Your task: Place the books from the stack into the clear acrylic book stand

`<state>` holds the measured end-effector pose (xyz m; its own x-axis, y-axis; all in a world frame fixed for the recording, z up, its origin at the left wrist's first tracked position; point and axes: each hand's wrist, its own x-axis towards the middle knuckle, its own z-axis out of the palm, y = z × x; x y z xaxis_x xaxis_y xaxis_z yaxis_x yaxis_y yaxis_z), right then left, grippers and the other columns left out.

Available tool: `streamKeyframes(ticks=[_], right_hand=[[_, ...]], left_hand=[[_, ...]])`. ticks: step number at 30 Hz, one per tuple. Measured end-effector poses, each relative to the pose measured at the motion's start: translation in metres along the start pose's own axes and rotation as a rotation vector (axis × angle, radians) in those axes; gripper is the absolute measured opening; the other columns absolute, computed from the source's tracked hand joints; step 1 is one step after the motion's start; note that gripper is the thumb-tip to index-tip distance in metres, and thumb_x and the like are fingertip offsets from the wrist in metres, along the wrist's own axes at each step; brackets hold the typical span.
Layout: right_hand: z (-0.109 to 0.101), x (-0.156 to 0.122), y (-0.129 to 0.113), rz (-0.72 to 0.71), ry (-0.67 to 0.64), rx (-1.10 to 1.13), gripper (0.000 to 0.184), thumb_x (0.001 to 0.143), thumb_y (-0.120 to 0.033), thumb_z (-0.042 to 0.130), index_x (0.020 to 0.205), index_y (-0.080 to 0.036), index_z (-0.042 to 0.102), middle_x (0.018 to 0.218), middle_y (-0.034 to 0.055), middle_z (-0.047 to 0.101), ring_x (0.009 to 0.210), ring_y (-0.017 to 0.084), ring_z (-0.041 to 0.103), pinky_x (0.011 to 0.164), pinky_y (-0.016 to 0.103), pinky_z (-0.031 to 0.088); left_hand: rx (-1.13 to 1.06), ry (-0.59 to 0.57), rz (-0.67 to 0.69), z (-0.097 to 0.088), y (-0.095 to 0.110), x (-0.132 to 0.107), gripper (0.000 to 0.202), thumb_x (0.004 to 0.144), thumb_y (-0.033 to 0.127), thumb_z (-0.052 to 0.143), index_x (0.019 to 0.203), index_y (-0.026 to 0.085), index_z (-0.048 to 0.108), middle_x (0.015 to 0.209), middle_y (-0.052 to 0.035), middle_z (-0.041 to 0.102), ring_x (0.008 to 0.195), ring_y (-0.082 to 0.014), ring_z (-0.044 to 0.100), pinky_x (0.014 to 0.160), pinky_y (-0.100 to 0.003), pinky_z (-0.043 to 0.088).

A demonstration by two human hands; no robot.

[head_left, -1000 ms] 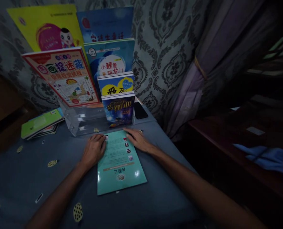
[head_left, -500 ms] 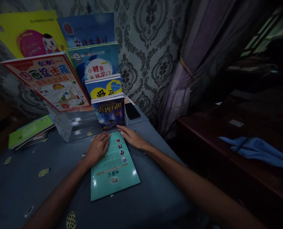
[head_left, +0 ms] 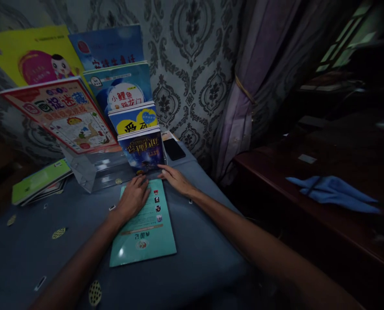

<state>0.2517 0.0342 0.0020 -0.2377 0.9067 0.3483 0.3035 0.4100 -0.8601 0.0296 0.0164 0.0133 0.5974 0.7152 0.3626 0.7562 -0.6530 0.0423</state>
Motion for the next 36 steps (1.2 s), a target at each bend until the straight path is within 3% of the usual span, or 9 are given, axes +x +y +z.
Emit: streamKeyframes(ticks=[7, 21, 30, 33, 36], right_hand=[[0.002, -0.004, -0.002, 0.047, 0.016, 0.036, 0.036, 0.101, -0.029, 0.041, 0.133, -0.020, 0.057, 0.100, 0.0060, 0.075, 0.085, 0.019, 0.074, 0.086, 0.037, 0.056], [0.003, -0.006, -0.005, -0.009, 0.031, -0.027, 0.036, 0.101, -0.033, 0.046, 0.129, -0.017, 0.061, 0.100, 0.0071, 0.073, 0.090, 0.020, 0.070, 0.085, 0.034, 0.053], [0.004, -0.009, -0.006, -0.048, 0.025, -0.057, 0.035, 0.101, -0.034, 0.046, 0.129, -0.017, 0.061, 0.097, 0.0061, 0.072, 0.090, 0.019, 0.067, 0.083, 0.034, 0.052], [0.003, -0.009, -0.007, -0.052, 0.020, -0.039, 0.035, 0.101, -0.033, 0.045, 0.129, -0.018, 0.060, 0.097, 0.0053, 0.072, 0.089, 0.019, 0.067, 0.083, 0.033, 0.052], [0.003, -0.010, -0.008, -0.044, 0.020, -0.014, 0.035, 0.101, -0.032, 0.045, 0.129, -0.017, 0.060, 0.095, 0.0055, 0.071, 0.085, 0.018, 0.067, 0.081, 0.033, 0.053]], left_hand=[[-0.119, -0.020, 0.038, 0.007, 0.023, 0.004, 0.039, 0.100, 0.026, 0.039, 0.132, 0.015, 0.060, 0.133, -0.0156, 0.058, 0.128, -0.0312, 0.048, 0.106, -0.052, 0.044], [-0.186, -0.050, 0.152, 0.006, 0.015, 0.000, 0.039, 0.101, 0.030, 0.039, 0.133, 0.023, 0.061, 0.139, -0.0111, 0.056, 0.139, -0.0307, 0.039, 0.112, -0.055, 0.037], [-0.054, -0.100, 0.169, -0.006, 0.030, -0.002, 0.043, 0.103, 0.031, 0.035, 0.135, 0.015, 0.058, 0.139, -0.0152, 0.056, 0.131, -0.0320, 0.048, 0.107, -0.052, 0.042], [-0.051, -0.205, 0.207, -0.015, 0.036, -0.012, 0.054, 0.102, 0.048, 0.038, 0.145, 0.017, 0.047, 0.148, -0.0160, 0.049, 0.136, -0.0333, 0.044, 0.111, -0.054, 0.036], [-0.067, -0.298, 0.224, -0.019, 0.041, -0.023, 0.073, 0.098, 0.062, 0.035, 0.157, 0.021, 0.023, 0.162, -0.0140, 0.026, 0.149, -0.0346, 0.023, 0.118, -0.059, 0.022]])
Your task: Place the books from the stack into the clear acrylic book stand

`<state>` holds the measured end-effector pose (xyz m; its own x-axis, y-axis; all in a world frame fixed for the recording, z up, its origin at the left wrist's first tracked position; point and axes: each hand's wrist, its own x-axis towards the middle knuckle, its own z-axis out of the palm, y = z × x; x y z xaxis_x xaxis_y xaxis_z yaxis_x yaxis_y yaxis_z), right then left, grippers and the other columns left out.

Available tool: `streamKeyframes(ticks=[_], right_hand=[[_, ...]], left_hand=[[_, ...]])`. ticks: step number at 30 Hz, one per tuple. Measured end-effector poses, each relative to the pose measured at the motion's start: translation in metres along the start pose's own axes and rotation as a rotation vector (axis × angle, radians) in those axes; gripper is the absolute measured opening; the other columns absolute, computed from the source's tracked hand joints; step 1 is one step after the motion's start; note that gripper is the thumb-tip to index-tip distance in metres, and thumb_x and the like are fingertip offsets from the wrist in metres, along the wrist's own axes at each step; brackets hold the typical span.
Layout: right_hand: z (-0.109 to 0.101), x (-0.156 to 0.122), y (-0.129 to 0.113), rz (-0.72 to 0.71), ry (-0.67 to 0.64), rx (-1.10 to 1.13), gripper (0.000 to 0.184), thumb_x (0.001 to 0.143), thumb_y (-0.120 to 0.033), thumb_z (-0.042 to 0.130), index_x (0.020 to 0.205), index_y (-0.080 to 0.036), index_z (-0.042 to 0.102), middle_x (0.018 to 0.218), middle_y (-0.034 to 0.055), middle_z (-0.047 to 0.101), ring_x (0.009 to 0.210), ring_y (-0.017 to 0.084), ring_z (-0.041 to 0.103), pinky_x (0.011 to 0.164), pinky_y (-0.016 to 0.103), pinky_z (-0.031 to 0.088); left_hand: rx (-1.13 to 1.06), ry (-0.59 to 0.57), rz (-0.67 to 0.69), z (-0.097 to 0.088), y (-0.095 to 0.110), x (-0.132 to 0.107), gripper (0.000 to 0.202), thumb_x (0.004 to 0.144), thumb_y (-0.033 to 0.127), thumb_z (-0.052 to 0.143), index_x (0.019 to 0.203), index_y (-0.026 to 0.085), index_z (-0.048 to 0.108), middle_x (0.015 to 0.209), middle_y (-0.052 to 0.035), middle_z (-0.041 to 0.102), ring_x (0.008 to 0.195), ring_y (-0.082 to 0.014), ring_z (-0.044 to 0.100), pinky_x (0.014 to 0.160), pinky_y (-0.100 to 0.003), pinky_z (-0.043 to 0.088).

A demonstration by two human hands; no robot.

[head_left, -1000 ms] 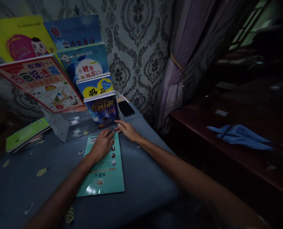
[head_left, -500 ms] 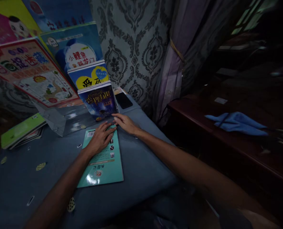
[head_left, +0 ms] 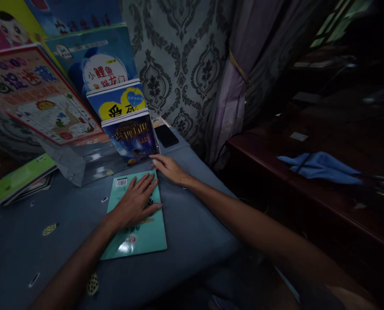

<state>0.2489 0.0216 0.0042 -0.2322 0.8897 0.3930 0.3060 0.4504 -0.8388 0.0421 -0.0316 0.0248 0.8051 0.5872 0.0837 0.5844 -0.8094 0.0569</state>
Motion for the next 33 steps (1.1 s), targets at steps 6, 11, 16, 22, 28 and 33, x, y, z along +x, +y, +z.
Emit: streamKeyframes(ticks=[6, 11, 16, 22, 28, 33], right_hand=[[0.003, 0.002, 0.007, 0.080, 0.010, 0.199, 0.038, 0.100, -0.038, 0.044, 0.129, -0.020, 0.061, 0.101, 0.0070, 0.070, 0.077, 0.016, 0.069, 0.069, 0.031, 0.059], [0.006, 0.004, 0.013, 0.061, -0.006, 0.308, 0.038, 0.100, -0.041, 0.045, 0.129, -0.022, 0.062, 0.116, 0.0087, 0.069, 0.110, 0.022, 0.066, 0.086, 0.037, 0.060], [0.007, 0.004, 0.013, 0.006, -0.028, 0.195, 0.039, 0.101, -0.039, 0.043, 0.129, -0.020, 0.061, 0.128, 0.0110, 0.066, 0.118, 0.024, 0.063, 0.098, 0.042, 0.053], [0.002, 0.004, 0.005, -0.032, -0.058, 0.027, 0.039, 0.101, -0.033, 0.040, 0.131, -0.018, 0.060, 0.127, 0.0111, 0.068, 0.117, 0.022, 0.064, 0.102, 0.041, 0.049], [0.004, 0.005, 0.004, -0.059, -0.084, -0.075, 0.038, 0.101, -0.030, 0.040, 0.130, -0.015, 0.060, 0.128, 0.0123, 0.067, 0.119, 0.022, 0.063, 0.104, 0.040, 0.046], [0.006, 0.004, 0.007, -0.072, -0.120, -0.157, 0.038, 0.102, -0.030, 0.039, 0.133, -0.018, 0.058, 0.132, 0.0107, 0.065, 0.122, 0.022, 0.060, 0.106, 0.039, 0.043]], left_hand=[[-0.020, -0.059, -0.052, 0.006, 0.000, -0.001, 0.075, 0.100, 0.062, 0.027, 0.158, 0.028, -0.005, 0.165, -0.0076, 0.010, 0.152, -0.0309, 0.011, 0.121, -0.058, 0.014], [0.002, -0.031, -0.137, 0.011, -0.012, 0.009, 0.075, 0.099, 0.064, 0.026, 0.159, 0.026, 0.002, 0.165, -0.0087, 0.014, 0.152, -0.0308, 0.012, 0.120, -0.059, 0.015], [0.001, -0.034, -0.206, 0.013, -0.023, 0.023, 0.076, 0.099, 0.066, 0.022, 0.159, 0.022, 0.011, 0.164, -0.0105, 0.015, 0.152, -0.0306, 0.011, 0.119, -0.061, 0.015], [0.017, -0.017, -0.242, 0.013, -0.029, 0.034, 0.077, 0.099, 0.066, 0.025, 0.157, 0.016, 0.023, 0.162, -0.0153, 0.023, 0.152, -0.0320, 0.016, 0.118, -0.062, 0.019], [-0.010, 0.068, -0.252, 0.011, -0.029, 0.032, 0.060, 0.102, 0.051, 0.031, 0.151, 0.018, 0.037, 0.157, -0.0143, 0.038, 0.148, -0.0286, 0.030, 0.118, -0.058, 0.022], [-0.037, 0.168, -0.179, 0.010, -0.030, 0.029, 0.049, 0.102, 0.040, 0.035, 0.141, 0.015, 0.051, 0.149, -0.0140, 0.050, 0.140, -0.0273, 0.044, 0.116, -0.054, 0.030]])
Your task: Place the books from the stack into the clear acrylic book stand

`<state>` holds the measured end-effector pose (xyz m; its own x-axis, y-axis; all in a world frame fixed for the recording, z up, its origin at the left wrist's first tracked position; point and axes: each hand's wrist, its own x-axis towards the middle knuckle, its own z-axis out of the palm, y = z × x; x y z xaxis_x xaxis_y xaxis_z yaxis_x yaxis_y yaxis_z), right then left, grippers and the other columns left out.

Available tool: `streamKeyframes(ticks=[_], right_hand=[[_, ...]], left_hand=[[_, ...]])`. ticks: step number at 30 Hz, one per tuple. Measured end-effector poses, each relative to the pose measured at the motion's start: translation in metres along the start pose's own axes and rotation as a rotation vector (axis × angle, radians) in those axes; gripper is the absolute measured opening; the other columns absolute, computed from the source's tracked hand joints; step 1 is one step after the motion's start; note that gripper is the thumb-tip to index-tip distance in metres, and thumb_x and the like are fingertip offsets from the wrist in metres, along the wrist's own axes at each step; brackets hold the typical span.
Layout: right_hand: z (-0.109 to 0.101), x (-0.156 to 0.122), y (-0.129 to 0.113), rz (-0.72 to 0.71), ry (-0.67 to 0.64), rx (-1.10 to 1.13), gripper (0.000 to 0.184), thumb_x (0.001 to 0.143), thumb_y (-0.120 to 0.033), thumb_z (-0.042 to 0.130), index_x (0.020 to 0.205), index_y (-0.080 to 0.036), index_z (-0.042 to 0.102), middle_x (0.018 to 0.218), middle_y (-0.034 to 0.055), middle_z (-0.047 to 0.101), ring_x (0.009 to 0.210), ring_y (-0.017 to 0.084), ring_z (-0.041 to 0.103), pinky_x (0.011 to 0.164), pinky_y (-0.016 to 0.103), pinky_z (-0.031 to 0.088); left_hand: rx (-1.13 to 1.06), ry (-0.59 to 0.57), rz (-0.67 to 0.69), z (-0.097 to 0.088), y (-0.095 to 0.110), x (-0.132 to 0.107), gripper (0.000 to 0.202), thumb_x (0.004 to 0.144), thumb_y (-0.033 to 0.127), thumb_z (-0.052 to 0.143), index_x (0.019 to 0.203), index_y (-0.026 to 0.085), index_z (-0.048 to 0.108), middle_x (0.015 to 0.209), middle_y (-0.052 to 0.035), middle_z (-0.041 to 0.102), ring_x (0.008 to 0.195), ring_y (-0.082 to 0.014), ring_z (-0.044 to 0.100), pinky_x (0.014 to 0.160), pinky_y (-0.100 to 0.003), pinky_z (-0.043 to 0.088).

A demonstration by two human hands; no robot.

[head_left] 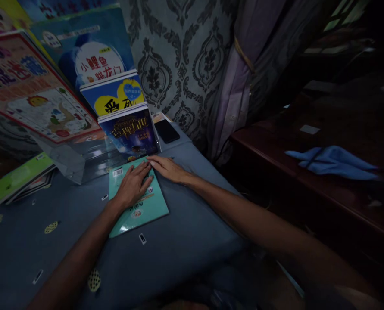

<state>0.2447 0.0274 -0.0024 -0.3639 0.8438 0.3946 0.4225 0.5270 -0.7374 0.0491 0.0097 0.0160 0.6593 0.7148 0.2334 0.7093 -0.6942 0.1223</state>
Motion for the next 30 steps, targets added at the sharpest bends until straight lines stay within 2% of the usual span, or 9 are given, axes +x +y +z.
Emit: streamKeyframes(ticks=[4, 7, 12, 16, 19, 26, 30], right_hand=[[0.001, -0.004, -0.001, -0.017, -0.021, -0.051, 0.038, 0.104, -0.029, 0.037, 0.135, -0.021, 0.056, 0.134, 0.0088, 0.064, 0.125, 0.021, 0.058, 0.108, 0.041, 0.041], [0.002, -0.007, -0.002, -0.018, -0.025, -0.080, 0.038, 0.104, -0.029, 0.037, 0.136, -0.021, 0.055, 0.133, 0.0088, 0.065, 0.124, 0.022, 0.058, 0.108, 0.042, 0.041], [0.001, -0.009, -0.004, -0.028, -0.043, -0.114, 0.037, 0.104, -0.029, 0.037, 0.133, -0.020, 0.057, 0.132, 0.0107, 0.064, 0.123, 0.023, 0.058, 0.107, 0.043, 0.041], [0.002, -0.009, -0.003, -0.023, -0.060, -0.139, 0.038, 0.104, -0.027, 0.035, 0.133, -0.018, 0.057, 0.131, 0.0127, 0.064, 0.122, 0.023, 0.058, 0.106, 0.044, 0.041], [0.003, -0.008, -0.003, -0.035, -0.053, -0.152, 0.036, 0.103, -0.025, 0.036, 0.132, -0.019, 0.058, 0.128, 0.0108, 0.066, 0.120, 0.023, 0.059, 0.106, 0.043, 0.041], [0.000, -0.008, -0.011, -0.061, 0.007, -0.166, 0.031, 0.101, -0.024, 0.041, 0.118, -0.018, 0.067, 0.111, 0.0103, 0.073, 0.104, 0.023, 0.065, 0.095, 0.038, 0.046], [-0.003, -0.008, -0.014, -0.046, 0.000, -0.169, 0.030, 0.101, -0.025, 0.042, 0.108, -0.017, 0.070, 0.103, 0.0096, 0.074, 0.097, 0.023, 0.066, 0.090, 0.035, 0.046]], left_hand=[[0.019, 0.042, 0.024, 0.000, 0.003, 0.000, 0.045, 0.101, 0.034, 0.038, 0.135, 0.012, 0.057, 0.144, -0.0168, 0.055, 0.135, -0.0299, 0.050, 0.112, -0.053, 0.039], [-0.008, 0.073, 0.034, -0.001, 0.005, -0.003, 0.041, 0.100, 0.031, 0.039, 0.131, 0.014, 0.060, 0.139, -0.0157, 0.059, 0.133, -0.0299, 0.052, 0.109, -0.054, 0.042], [-0.114, 0.038, 0.125, -0.004, 0.001, -0.013, 0.040, 0.100, 0.031, 0.039, 0.132, 0.018, 0.061, 0.140, -0.0112, 0.059, 0.138, -0.0274, 0.047, 0.114, -0.055, 0.036], [-0.103, 0.027, 0.150, -0.005, -0.001, -0.017, 0.041, 0.101, 0.031, 0.038, 0.132, 0.017, 0.061, 0.139, -0.0119, 0.060, 0.137, -0.0276, 0.048, 0.113, -0.055, 0.036], [-0.065, 0.023, 0.158, -0.005, 0.001, -0.016, 0.041, 0.100, 0.029, 0.039, 0.133, 0.018, 0.060, 0.140, -0.0116, 0.059, 0.137, -0.0280, 0.048, 0.113, -0.055, 0.037], [-0.108, 0.100, 0.270, -0.005, 0.002, -0.016, 0.036, 0.099, 0.022, 0.042, 0.125, 0.019, 0.066, 0.130, -0.0125, 0.067, 0.125, -0.0262, 0.059, 0.104, -0.050, 0.048], [-0.120, 0.124, 0.279, -0.004, 0.001, -0.017, 0.035, 0.099, 0.022, 0.043, 0.125, 0.020, 0.066, 0.128, -0.0119, 0.068, 0.122, -0.0260, 0.061, 0.102, -0.050, 0.050]])
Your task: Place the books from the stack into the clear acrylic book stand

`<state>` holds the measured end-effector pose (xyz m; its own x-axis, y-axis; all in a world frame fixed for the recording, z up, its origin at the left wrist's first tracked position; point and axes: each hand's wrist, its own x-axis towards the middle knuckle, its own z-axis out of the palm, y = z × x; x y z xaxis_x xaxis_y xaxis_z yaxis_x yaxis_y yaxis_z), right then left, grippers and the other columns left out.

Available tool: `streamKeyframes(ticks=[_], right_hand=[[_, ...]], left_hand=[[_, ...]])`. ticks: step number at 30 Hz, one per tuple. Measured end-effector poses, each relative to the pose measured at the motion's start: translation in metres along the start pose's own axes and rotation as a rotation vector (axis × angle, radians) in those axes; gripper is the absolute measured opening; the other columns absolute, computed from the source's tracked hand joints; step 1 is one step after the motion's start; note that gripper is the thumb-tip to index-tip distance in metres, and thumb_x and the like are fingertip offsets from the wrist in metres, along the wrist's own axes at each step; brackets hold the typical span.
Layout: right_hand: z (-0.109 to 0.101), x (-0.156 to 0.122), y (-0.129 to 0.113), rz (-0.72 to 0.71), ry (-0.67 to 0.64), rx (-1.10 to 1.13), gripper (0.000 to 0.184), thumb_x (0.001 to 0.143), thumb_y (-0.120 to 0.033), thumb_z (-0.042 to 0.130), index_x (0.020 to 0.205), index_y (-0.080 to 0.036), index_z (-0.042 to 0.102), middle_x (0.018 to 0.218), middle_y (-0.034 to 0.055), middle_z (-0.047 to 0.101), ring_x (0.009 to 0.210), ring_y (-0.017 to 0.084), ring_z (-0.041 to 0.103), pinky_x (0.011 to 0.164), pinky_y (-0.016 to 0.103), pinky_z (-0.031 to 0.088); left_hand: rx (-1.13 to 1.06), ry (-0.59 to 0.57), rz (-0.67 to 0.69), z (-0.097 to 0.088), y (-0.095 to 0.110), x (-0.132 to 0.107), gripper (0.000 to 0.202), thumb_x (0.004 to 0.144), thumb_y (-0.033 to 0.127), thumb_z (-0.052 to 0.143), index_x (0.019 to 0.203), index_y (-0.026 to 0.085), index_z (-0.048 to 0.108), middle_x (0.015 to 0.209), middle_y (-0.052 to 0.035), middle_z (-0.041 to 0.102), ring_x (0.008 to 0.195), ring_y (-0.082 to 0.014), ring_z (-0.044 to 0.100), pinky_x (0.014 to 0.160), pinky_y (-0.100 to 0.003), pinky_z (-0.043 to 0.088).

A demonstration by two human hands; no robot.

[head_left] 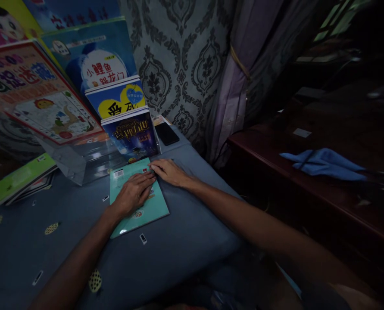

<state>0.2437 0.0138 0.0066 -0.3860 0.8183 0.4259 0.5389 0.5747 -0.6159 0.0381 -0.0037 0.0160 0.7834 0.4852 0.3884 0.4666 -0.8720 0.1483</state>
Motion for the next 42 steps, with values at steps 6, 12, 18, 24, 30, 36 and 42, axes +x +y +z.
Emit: streamKeyframes(ticks=[6, 12, 18, 24, 30, 36, 42], right_hand=[[0.001, -0.004, -0.006, 0.013, -0.015, -0.052, 0.028, 0.101, -0.022, 0.043, 0.103, -0.018, 0.070, 0.098, 0.0079, 0.074, 0.094, 0.022, 0.065, 0.087, 0.033, 0.044], [-0.003, -0.018, -0.021, -0.032, -0.013, -0.023, 0.030, 0.102, -0.024, 0.041, 0.098, -0.019, 0.070, 0.096, 0.0077, 0.072, 0.094, 0.022, 0.062, 0.089, 0.034, 0.043], [-0.007, -0.030, -0.028, -0.031, -0.022, 0.044, 0.033, 0.102, -0.024, 0.039, 0.094, -0.018, 0.070, 0.094, 0.0080, 0.072, 0.092, 0.022, 0.062, 0.086, 0.034, 0.044], [-0.009, -0.036, -0.032, -0.019, -0.032, 0.054, 0.036, 0.102, -0.027, 0.038, 0.091, -0.017, 0.071, 0.088, 0.0079, 0.071, 0.088, 0.021, 0.062, 0.083, 0.033, 0.045], [-0.010, -0.044, -0.036, -0.010, -0.030, 0.037, 0.034, 0.102, -0.027, 0.039, 0.091, -0.017, 0.070, 0.086, 0.0064, 0.070, 0.084, 0.019, 0.062, 0.079, 0.031, 0.046], [-0.010, -0.054, -0.040, 0.000, -0.036, 0.041, 0.033, 0.102, -0.028, 0.040, 0.092, -0.018, 0.069, 0.087, 0.0062, 0.071, 0.086, 0.020, 0.063, 0.080, 0.032, 0.046], [-0.012, -0.064, -0.047, -0.003, -0.060, 0.012, 0.035, 0.103, -0.029, 0.039, 0.085, -0.017, 0.067, 0.077, 0.0048, 0.068, 0.077, 0.018, 0.060, 0.075, 0.030, 0.045]], left_hand=[[-0.023, -0.029, -0.008, -0.004, 0.001, -0.001, 0.038, 0.099, 0.025, 0.044, 0.131, 0.020, 0.062, 0.132, -0.0112, 0.065, 0.123, -0.0266, 0.060, 0.103, -0.050, 0.049], [-0.025, -0.094, -0.016, -0.009, 0.005, -0.003, 0.040, 0.100, 0.026, 0.040, 0.135, 0.022, 0.060, 0.138, -0.0100, 0.061, 0.125, -0.0260, 0.058, 0.108, -0.050, 0.044], [-0.024, -0.107, -0.011, -0.009, 0.011, -0.009, 0.039, 0.101, 0.027, 0.039, 0.133, 0.022, 0.061, 0.136, -0.0090, 0.063, 0.128, -0.0249, 0.057, 0.109, -0.050, 0.042], [-0.026, -0.103, 0.003, -0.011, 0.019, -0.013, 0.039, 0.101, 0.027, 0.041, 0.134, 0.023, 0.061, 0.135, -0.0086, 0.064, 0.129, -0.0256, 0.057, 0.108, -0.051, 0.043], [-0.036, -0.111, 0.020, -0.014, 0.028, -0.016, 0.039, 0.102, 0.027, 0.038, 0.135, 0.022, 0.060, 0.137, -0.0099, 0.062, 0.129, -0.0252, 0.056, 0.108, -0.051, 0.043], [-0.043, -0.097, 0.055, -0.016, 0.036, -0.018, 0.038, 0.102, 0.025, 0.040, 0.133, 0.019, 0.061, 0.133, -0.0118, 0.065, 0.125, -0.0257, 0.060, 0.107, -0.049, 0.044], [-0.064, -0.071, 0.096, -0.019, 0.047, -0.022, 0.036, 0.101, 0.021, 0.042, 0.133, 0.020, 0.060, 0.128, -0.0115, 0.068, 0.121, -0.0245, 0.061, 0.105, -0.048, 0.046]])
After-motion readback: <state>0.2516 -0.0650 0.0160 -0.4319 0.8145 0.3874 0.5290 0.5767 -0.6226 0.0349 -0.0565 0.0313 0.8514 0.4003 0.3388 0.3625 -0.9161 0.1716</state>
